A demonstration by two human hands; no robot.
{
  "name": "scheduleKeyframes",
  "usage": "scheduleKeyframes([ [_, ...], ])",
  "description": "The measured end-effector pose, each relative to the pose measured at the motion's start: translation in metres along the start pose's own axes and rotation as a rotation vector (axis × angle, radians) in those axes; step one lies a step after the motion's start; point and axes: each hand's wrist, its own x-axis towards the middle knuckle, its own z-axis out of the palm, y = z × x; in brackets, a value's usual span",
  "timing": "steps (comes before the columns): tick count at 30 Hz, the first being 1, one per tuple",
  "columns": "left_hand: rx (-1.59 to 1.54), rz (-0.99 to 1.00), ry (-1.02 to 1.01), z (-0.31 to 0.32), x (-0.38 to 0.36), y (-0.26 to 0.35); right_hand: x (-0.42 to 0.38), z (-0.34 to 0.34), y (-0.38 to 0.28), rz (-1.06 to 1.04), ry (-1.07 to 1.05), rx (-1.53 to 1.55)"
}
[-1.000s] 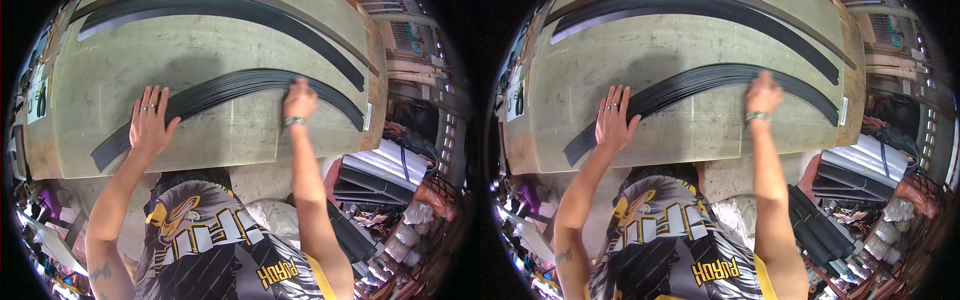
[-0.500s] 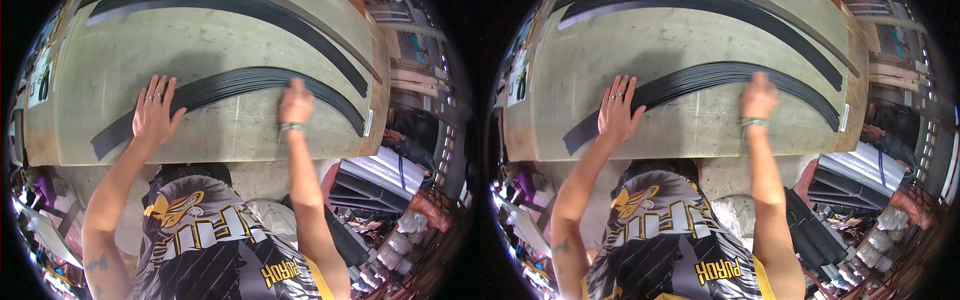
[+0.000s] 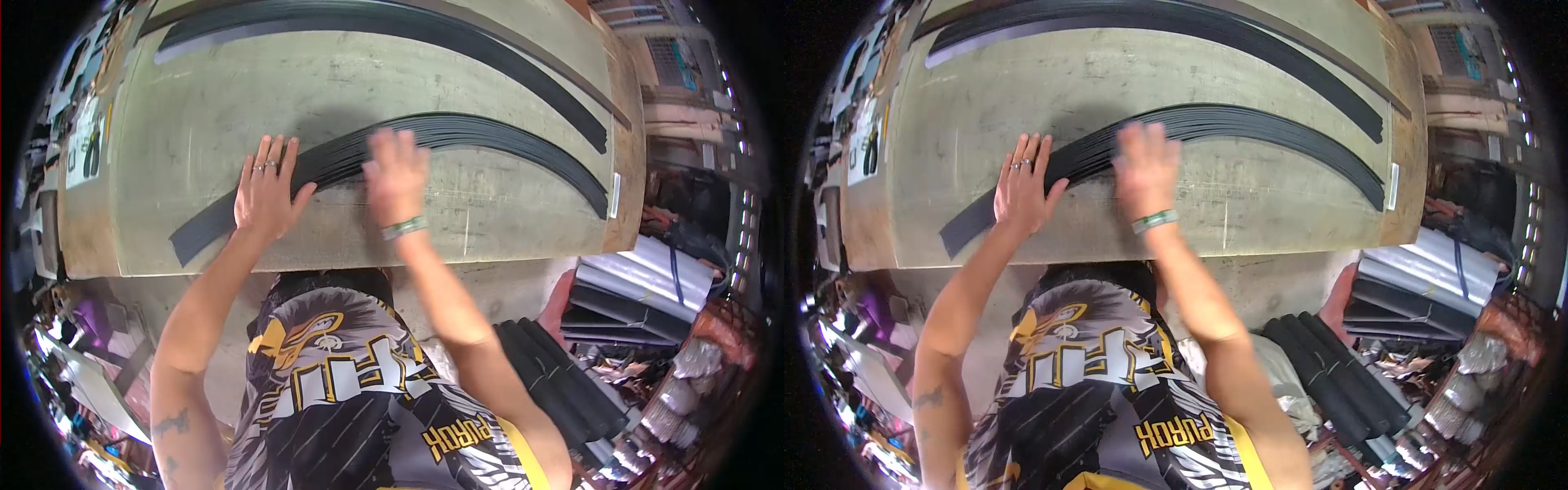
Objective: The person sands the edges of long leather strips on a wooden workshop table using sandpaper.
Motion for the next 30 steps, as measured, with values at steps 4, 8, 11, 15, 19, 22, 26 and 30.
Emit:
scheduleKeyframes([
  [4, -0.002, 0.000, 0.001, -0.005, -0.001, 0.002, -0.007, -0.021, 0.201, 0.448, 0.099, -0.164],
  [8, -0.058, 0.020, 0.094, -0.002, -0.003, 0.002, 0.018, -0.017, 0.219, 0.735, 0.105, -0.239],
  [11, -0.035, 0.011, 0.061, -0.003, -0.002, 0.005, 0.029, 0.013, 0.076, 0.421, 0.165, -0.200],
  [15, -0.030, 0.022, 0.042, 0.002, -0.003, 0.004, 0.005, 0.008, -0.050, 0.057, 0.051, 0.191],
  [19, -0.031, 0.032, 0.043, 0.001, -0.001, 0.005, 0.017, -0.020, 0.107, 0.340, 0.226, -0.227],
  [22, -0.026, 0.034, 0.054, -0.002, -0.001, 0.006, 0.014, -0.018, 0.244, 0.608, 0.291, -0.284],
  [26, -0.041, 0.044, 0.068, -0.005, 0.000, 0.006, 0.042, -0.007, 0.170, 0.769, 0.237, -0.257],
  [30, -0.073, 0.045, 0.025, -0.002, 0.001, 0.004, 0.023, 0.004, -0.036, 0.236, 0.089, 0.095],
])
